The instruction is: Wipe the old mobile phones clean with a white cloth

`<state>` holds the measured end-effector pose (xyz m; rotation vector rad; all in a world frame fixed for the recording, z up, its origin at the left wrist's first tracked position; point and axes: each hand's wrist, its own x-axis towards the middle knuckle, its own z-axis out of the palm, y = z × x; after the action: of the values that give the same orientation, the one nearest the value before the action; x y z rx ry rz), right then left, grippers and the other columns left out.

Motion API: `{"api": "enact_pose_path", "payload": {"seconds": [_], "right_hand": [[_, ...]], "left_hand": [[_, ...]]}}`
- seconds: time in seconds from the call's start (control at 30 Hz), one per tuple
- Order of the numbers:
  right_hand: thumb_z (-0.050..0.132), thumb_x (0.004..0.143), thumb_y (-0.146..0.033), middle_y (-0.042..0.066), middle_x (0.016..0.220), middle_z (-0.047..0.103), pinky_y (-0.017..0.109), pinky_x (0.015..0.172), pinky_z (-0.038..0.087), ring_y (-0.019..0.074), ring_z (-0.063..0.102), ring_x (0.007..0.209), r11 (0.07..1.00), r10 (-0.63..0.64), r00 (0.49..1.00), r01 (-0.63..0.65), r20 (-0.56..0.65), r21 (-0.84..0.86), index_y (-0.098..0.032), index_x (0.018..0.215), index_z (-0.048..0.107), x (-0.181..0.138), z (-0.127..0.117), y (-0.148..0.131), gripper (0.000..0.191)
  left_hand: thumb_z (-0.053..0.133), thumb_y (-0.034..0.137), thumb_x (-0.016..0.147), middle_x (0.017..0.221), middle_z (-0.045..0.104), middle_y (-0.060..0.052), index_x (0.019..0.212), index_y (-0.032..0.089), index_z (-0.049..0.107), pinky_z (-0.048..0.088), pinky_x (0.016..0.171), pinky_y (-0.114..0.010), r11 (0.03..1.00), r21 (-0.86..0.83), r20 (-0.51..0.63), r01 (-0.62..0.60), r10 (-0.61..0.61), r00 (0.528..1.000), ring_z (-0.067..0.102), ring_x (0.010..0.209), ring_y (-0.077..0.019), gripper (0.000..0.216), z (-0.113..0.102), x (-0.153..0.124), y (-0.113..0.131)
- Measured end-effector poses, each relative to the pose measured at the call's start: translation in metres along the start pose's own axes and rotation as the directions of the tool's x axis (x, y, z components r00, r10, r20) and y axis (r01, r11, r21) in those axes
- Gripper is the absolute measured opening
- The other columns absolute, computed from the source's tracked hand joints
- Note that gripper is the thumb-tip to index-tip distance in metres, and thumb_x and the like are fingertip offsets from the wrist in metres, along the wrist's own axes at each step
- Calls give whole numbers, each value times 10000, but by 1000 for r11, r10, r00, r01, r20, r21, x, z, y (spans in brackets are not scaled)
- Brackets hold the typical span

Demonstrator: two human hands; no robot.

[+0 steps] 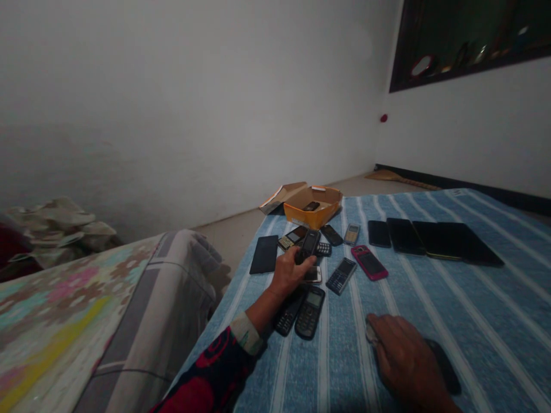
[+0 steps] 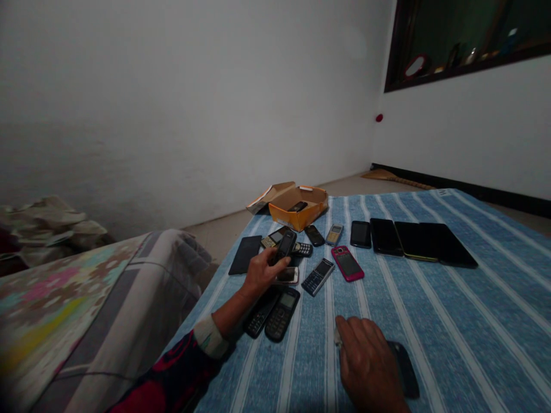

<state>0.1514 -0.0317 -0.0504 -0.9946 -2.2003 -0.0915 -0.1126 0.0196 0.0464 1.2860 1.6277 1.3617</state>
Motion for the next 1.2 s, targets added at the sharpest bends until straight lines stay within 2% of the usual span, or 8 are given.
{"api": "enact_pose_path", "payload": {"seconds": [0.17,0.27,0.37,0.47,0.6,0.77,1.0,1.2], "right_hand": [[415,835,-51,62,828,605,361,745,417,218,539,766,1000,-24,999,23,-27,-7,-160,1092,532,1,-1,-1,303],[415,832,-47,64,836,604,357,743,418,217,542,769,999,-34,999,34,-30,-10,-166,1097,534,0,0,-1,314],[418,817,-37,58,826,601,350,731,416,214,543,762,1000,-30,999,29,-35,-9,-172,1083,536,0,0,-1,321],[422,805,-33,55,821,606,348,731,417,213,546,760,1000,-17,999,18,-37,2,-172,1079,535,0,0,-2,328],[425,800,-30,56,825,612,346,734,419,213,543,763,1000,-25,999,25,-45,-3,-164,1090,537,1,0,-3,338],[428,799,-36,53,814,610,345,730,420,212,544,755,1000,-19,999,19,-35,-5,-166,1078,544,1,0,-3,329],[425,787,-28,50,804,614,339,725,431,207,554,741,1000,-13,999,13,-43,0,-176,1077,552,4,-4,-4,349],[424,790,-19,54,807,608,340,724,426,210,547,749,1000,-19,999,19,-44,-11,-158,1073,549,4,-4,-4,339]], "left_hand": [[548,526,828,754,708,-104,828,106,650,542,558,-301,936,-294,282,193,-107,953,660,579,-183,432,-11,-1,8],[559,476,857,749,712,-110,891,68,667,530,533,-244,694,-588,470,416,-125,874,644,552,-146,423,-17,0,7],[525,434,902,737,715,-118,909,58,674,524,500,-222,485,-711,520,509,-124,845,642,546,-147,405,-18,1,5],[467,429,934,702,705,-122,911,43,676,506,443,-208,408,-745,510,528,-162,845,630,505,-144,439,-16,1,4],[449,457,935,658,686,-116,883,28,675,497,400,-216,406,-742,511,533,-172,842,605,446,-139,488,-14,0,7],[450,433,941,699,704,-107,859,73,677,520,438,-199,424,-735,476,529,-233,848,650,521,-144,434,-16,0,12],[475,497,906,610,654,-83,815,73,679,478,401,-202,514,-685,447,516,-263,855,560,415,-112,480,-19,2,9],[466,476,913,595,657,-80,834,66,681,462,381,-190,513,-692,416,508,-291,861,547,401,-106,470,-21,1,6]]}}
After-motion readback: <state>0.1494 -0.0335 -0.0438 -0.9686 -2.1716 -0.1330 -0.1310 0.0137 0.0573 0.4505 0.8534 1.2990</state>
